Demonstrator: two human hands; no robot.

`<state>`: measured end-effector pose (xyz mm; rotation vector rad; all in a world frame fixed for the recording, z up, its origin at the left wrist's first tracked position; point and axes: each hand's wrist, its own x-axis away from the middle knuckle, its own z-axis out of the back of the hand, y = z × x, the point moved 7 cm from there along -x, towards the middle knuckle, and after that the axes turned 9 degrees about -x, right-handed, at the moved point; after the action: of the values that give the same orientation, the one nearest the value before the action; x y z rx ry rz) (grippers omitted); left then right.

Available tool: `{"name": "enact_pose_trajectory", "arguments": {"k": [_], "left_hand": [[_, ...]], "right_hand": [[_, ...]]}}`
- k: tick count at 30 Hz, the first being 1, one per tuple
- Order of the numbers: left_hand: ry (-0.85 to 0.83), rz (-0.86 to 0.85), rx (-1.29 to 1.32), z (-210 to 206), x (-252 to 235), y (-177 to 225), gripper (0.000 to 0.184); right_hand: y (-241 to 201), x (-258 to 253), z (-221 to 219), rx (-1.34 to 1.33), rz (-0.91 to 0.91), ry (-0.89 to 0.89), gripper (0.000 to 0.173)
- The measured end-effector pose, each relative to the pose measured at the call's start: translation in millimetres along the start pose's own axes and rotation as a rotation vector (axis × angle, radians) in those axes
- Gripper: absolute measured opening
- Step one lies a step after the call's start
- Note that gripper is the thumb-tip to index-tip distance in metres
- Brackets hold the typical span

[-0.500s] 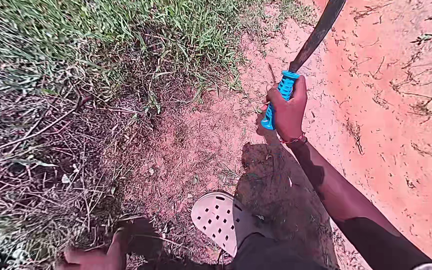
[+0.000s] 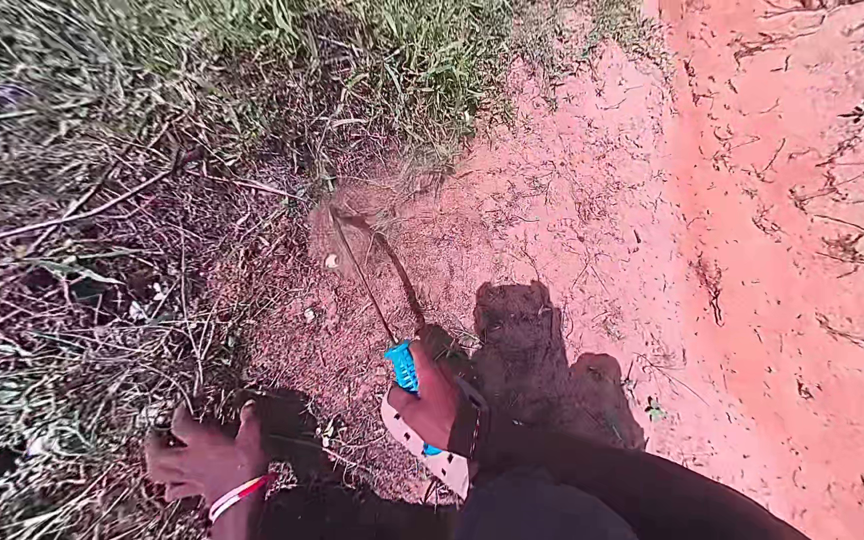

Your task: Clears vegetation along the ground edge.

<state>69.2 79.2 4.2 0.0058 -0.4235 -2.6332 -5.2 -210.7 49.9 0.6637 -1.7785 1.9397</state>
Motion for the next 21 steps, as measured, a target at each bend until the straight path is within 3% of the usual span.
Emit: {"name": "enact_pose_trajectory", "arguments": {"k": [6,10,14,17,21], "left_hand": [[-0.015,-0.042,0.028,7.1,8.5,-2.1,0.077],[-0.015,-0.027,0.032,5.0,4.7,-3.4,0.075],[-0.056,-0.013,0.007,-0.8,5.3,-0.7,0.077],[-0.074,0.008,0.011,0.0,4.1,-2.8,0.075],[-0.054,0.002,0.027,4.3,4.7,-2.7,0.076]], "right_hand": [[-19.7,9.7,25.2,-0.095,0.368,0.313,0.055],[-28.5,9.0,83.8,0.012,0.753,0.619,0.036],[-52.1,-15.0,171.0,-0.124,0.580,0.649,0.038],[-61.4,-43.1,219.4,-0.056,0.476,0.635,0.030],[20.2,-70.0,233.8,0.228,-0.092,0.543,0.030]]}}
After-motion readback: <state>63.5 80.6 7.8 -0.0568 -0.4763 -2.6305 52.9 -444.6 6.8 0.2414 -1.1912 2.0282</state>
